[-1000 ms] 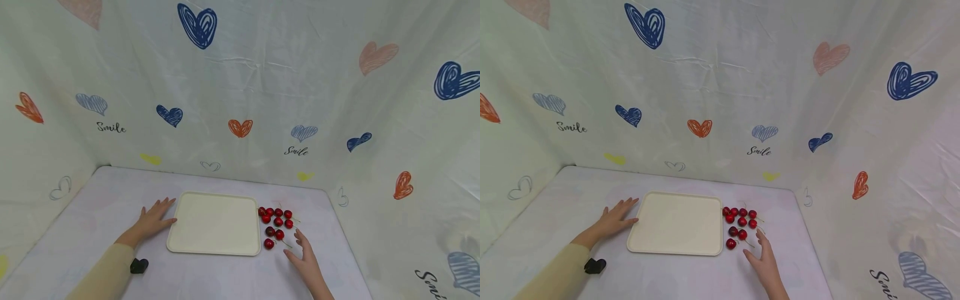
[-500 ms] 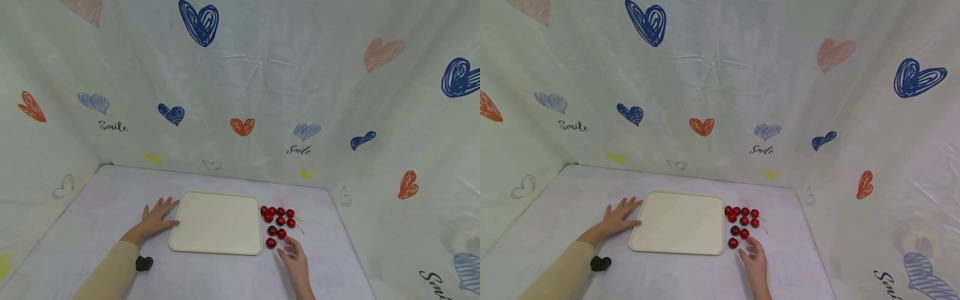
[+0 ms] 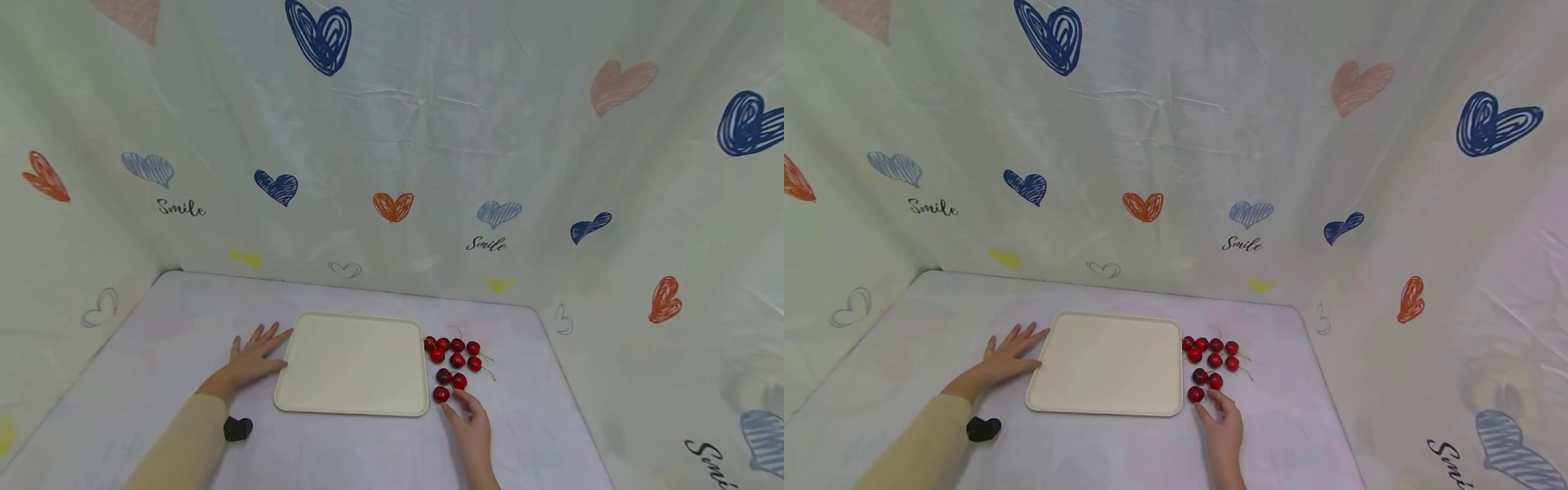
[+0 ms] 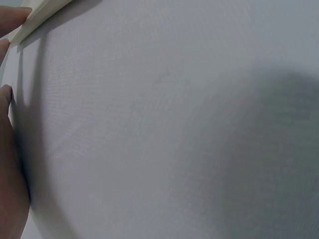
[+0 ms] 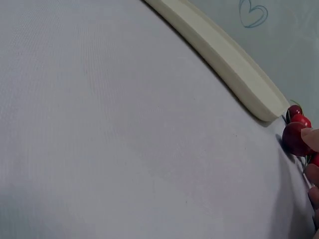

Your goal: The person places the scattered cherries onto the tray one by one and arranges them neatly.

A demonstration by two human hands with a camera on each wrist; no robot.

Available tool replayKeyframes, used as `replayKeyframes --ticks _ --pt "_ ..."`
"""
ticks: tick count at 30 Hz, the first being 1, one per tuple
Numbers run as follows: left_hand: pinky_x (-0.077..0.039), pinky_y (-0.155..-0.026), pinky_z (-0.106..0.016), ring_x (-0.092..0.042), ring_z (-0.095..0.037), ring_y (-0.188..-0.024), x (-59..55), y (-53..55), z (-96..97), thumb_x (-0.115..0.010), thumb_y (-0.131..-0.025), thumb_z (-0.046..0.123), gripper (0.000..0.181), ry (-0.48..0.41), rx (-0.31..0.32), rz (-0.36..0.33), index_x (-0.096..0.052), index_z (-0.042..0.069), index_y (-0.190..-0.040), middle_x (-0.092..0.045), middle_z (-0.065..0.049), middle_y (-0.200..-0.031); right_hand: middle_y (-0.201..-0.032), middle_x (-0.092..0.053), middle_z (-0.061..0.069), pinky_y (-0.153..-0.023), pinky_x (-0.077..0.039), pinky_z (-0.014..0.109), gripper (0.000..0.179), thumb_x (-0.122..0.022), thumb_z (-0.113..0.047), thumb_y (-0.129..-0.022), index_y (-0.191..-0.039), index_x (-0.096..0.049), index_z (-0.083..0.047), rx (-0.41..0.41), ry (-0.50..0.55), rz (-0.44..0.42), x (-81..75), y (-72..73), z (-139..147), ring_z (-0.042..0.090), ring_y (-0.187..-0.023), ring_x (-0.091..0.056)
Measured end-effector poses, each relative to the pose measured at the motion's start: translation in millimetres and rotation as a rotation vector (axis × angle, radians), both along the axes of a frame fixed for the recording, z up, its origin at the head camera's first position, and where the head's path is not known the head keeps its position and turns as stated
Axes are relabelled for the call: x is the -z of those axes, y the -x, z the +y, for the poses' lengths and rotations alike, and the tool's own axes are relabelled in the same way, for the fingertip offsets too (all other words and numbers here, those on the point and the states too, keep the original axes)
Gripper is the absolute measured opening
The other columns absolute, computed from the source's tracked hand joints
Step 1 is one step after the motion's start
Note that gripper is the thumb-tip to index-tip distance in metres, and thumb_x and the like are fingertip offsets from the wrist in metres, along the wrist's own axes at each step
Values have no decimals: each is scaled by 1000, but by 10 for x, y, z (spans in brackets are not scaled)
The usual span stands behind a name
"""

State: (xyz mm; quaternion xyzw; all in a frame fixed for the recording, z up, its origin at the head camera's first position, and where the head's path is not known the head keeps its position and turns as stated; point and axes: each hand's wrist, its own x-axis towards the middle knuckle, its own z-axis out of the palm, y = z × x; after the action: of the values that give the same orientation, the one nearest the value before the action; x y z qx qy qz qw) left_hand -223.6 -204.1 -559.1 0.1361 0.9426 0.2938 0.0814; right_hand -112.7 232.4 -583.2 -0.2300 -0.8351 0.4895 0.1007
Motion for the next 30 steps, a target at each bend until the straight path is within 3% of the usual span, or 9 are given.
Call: replayKeyframes --ticks 5,14,24,30 --pt "10 -103 -72 -8 -51 -142 2 6 12 -67 -84 40 72 -10 -5 -1 -44 11 -146 -23 -25 -155 -122 -65 14 -98 -38 51 37 -79 -12 -79 -115 -70 -6 23 -87 32 10 26 -55 30 -112 -52" --pt "10 -103 -72 -8 -51 -142 12 -1 19 -67 -84 37 71 -5 -11 10 -44 11 -146 -23 -25 -155 -111 -68 14 -94 -28 56 43 -83 -30 -77 -111 -73 -6 123 -179 28 -32 99 -207 35 -110 -51" --pt "11 -103 -72 -8 -50 -142 12 -3 27 -66 -84 37 71 -5 -17 8 -44 12 -147 -23 -24 -156 -104 -67 13 -90 -27 55 47 -84 -33 -77 -112 -73 -5 168 -224 -28 -50 149 -268 35 -106 -51" --pt "10 -103 -72 -9 -50 -142 36 1 10 -66 -84 36 71 9 -24 13 -44 12 -146 -24 -24 -155 -92 -67 8 -84 -29 50 39 -85 -25 -75 -106 -74 -4 189 -193 66 -15 150 -267 29 -95 -54"
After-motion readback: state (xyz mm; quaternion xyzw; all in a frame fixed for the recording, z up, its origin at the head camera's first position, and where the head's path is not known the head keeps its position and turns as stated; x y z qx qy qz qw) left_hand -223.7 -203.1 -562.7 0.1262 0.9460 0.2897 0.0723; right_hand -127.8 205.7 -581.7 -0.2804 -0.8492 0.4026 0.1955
